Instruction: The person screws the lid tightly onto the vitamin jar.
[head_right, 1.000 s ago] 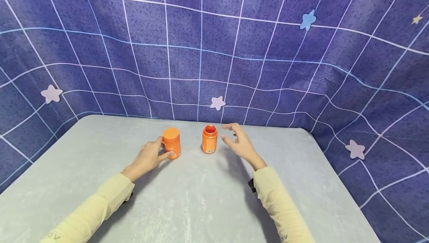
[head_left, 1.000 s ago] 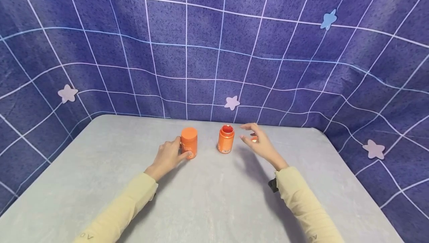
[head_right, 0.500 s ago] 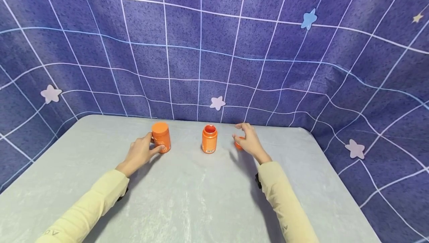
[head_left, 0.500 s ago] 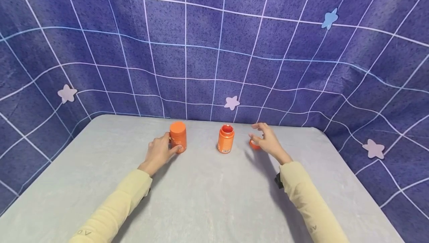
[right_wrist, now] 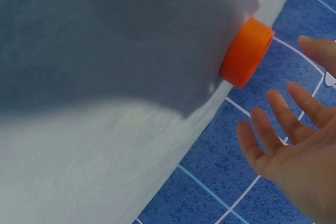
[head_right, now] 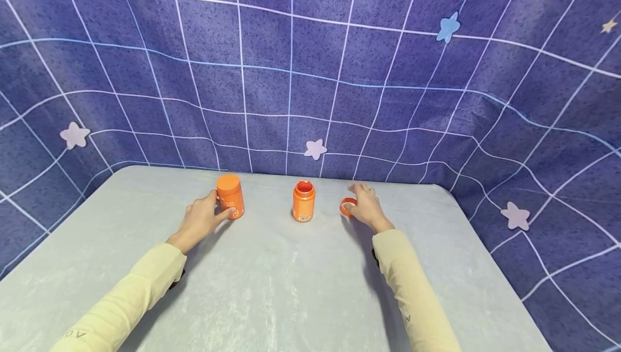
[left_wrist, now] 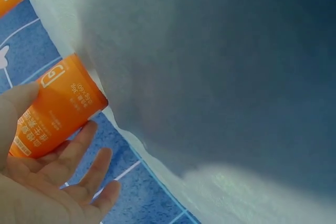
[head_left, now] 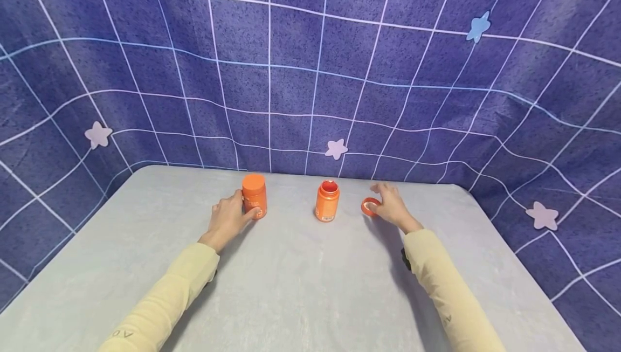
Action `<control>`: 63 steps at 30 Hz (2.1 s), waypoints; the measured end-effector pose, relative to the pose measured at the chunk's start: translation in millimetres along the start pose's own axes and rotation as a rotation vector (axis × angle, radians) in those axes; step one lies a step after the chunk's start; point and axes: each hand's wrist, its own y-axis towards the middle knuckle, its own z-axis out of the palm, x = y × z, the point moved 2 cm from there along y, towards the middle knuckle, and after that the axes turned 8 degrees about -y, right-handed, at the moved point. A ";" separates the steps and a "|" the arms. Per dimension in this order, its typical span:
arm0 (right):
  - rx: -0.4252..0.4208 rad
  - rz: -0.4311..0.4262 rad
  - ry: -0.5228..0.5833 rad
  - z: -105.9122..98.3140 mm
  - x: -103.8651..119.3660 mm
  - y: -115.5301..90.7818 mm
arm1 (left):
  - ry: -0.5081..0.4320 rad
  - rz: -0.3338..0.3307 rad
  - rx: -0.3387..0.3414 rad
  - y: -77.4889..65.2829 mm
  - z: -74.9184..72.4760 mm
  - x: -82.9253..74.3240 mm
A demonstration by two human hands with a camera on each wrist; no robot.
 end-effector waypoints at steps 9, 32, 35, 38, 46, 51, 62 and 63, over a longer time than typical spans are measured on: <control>0.109 0.035 -0.114 14.1 -14.1 2.5 | -0.018 0.000 -0.039 -2.2 -7.2 -6.2; 0.177 0.111 -0.191 15.0 -6.6 -5.9 | 0.124 0.254 -0.244 -8.4 -22.8 -63.6; 0.172 0.108 -0.189 14.2 -6.0 -6.2 | 0.133 0.280 -0.228 -11.3 -18.4 -72.4; 0.168 0.103 -0.193 13.8 -6.1 -7.0 | 0.137 0.303 -0.214 -14.3 -12.6 -80.5; 0.144 0.108 -0.178 13.1 -8.1 -9.2 | 0.098 0.357 -0.171 -20.2 8.3 -92.6; 0.124 0.101 -0.155 10.4 -7.7 -13.1 | 0.078 0.330 -0.102 -20.5 22.9 -95.4; 0.064 0.081 -0.082 8.0 -5.3 -23.7 | 0.025 0.265 0.009 -12.0 51.5 -96.2; 0.056 0.078 -0.076 8.2 -4.9 -25.1 | 0.017 0.260 0.013 -10.9 53.8 -96.5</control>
